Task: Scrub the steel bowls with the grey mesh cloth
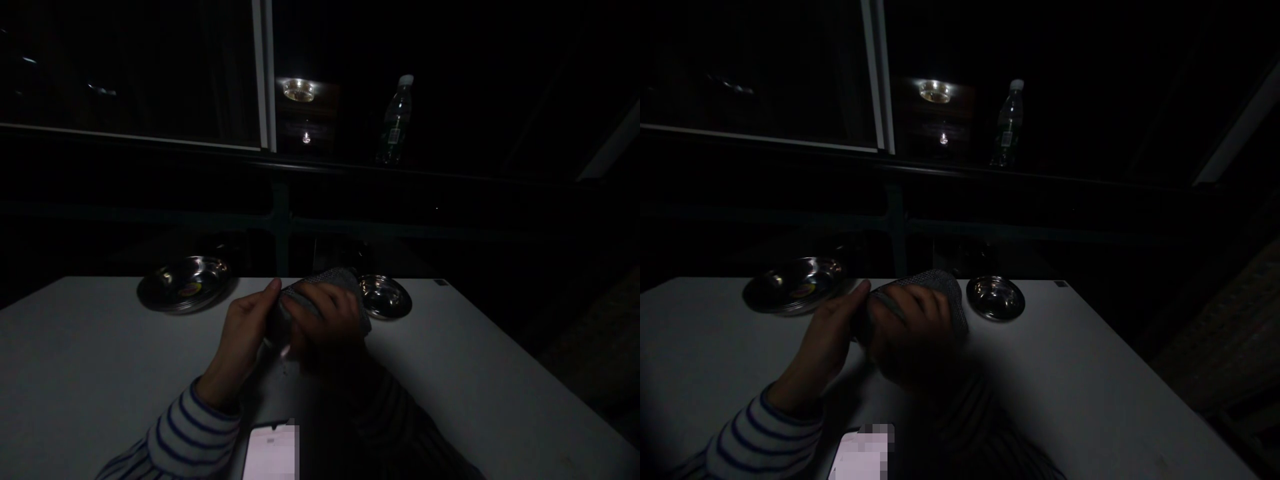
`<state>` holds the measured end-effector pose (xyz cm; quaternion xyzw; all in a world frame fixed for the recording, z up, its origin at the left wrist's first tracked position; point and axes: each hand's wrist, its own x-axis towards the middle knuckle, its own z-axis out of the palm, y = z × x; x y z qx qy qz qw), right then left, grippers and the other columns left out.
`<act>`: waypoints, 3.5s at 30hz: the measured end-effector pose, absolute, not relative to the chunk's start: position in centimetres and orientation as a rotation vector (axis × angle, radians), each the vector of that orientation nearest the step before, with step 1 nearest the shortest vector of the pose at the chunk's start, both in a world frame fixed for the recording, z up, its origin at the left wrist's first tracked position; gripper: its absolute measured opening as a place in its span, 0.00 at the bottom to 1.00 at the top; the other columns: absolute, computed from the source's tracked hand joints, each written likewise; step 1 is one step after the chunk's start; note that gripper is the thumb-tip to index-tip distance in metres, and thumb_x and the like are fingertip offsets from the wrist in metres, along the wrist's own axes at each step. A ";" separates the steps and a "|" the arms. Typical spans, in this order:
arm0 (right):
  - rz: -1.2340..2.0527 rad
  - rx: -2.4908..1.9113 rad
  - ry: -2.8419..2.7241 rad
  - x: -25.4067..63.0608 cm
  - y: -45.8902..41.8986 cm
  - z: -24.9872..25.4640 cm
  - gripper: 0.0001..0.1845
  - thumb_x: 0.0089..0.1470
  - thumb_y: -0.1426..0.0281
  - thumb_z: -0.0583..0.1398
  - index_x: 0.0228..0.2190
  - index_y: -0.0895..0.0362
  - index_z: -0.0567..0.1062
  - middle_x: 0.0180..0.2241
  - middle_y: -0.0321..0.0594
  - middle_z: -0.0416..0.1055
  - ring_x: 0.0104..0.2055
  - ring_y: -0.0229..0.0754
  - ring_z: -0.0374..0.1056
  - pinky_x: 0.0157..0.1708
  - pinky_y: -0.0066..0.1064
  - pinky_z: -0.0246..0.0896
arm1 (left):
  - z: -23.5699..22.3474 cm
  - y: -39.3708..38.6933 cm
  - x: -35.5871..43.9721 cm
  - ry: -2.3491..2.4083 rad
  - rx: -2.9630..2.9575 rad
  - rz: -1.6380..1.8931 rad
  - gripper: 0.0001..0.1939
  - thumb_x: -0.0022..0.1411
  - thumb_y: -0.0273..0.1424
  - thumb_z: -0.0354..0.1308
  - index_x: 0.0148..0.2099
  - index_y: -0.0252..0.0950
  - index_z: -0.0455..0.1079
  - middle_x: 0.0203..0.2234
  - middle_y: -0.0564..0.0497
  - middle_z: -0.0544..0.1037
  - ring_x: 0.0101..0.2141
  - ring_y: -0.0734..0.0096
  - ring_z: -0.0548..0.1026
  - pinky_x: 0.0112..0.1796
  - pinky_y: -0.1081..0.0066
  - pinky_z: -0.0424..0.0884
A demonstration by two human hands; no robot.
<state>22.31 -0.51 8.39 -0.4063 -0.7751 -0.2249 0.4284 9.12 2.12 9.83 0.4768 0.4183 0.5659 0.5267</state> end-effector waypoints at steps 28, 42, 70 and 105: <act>-0.063 -1.103 -1.478 24.7 1.8 8.0 0.20 0.57 0.70 0.45 0.44 0.58 0.71 0.47 0.45 0.68 0.50 0.44 0.60 0.50 0.42 0.53 | 9.5 2.0 9.6 0.910 0.888 1.321 0.18 0.49 0.46 0.59 0.27 0.34 0.72 0.17 0.54 0.75 0.20 0.73 0.70 0.22 0.74 0.65; -0.445 -0.877 -2.147 23.3 0.4 8.7 0.18 0.56 0.71 0.48 0.46 0.61 0.69 0.51 0.44 0.66 0.56 0.41 0.56 0.52 0.37 0.52 | 10.1 2.2 9.0 0.911 0.799 1.286 0.19 0.47 0.43 0.60 0.17 0.35 0.62 0.09 0.59 0.64 0.12 0.80 0.61 0.15 0.76 0.56; -0.161 -1.070 -1.970 25.6 1.2 8.6 0.20 0.58 0.71 0.46 0.49 0.57 0.67 0.52 0.43 0.64 0.55 0.42 0.57 0.53 0.40 0.53 | 10.9 1.5 9.3 0.894 0.610 1.156 0.23 0.51 0.47 0.53 0.18 0.33 0.66 0.09 0.54 0.67 0.12 0.77 0.64 0.15 0.77 0.59; 0.049 -1.123 -1.712 25.7 1.8 8.6 0.20 0.59 0.67 0.46 0.49 0.55 0.68 0.50 0.42 0.63 0.54 0.42 0.55 0.54 0.40 0.51 | 11.0 1.7 9.4 0.872 0.680 1.246 0.10 0.55 0.36 0.57 0.32 0.34 0.73 0.21 0.51 0.78 0.22 0.72 0.75 0.25 0.75 0.71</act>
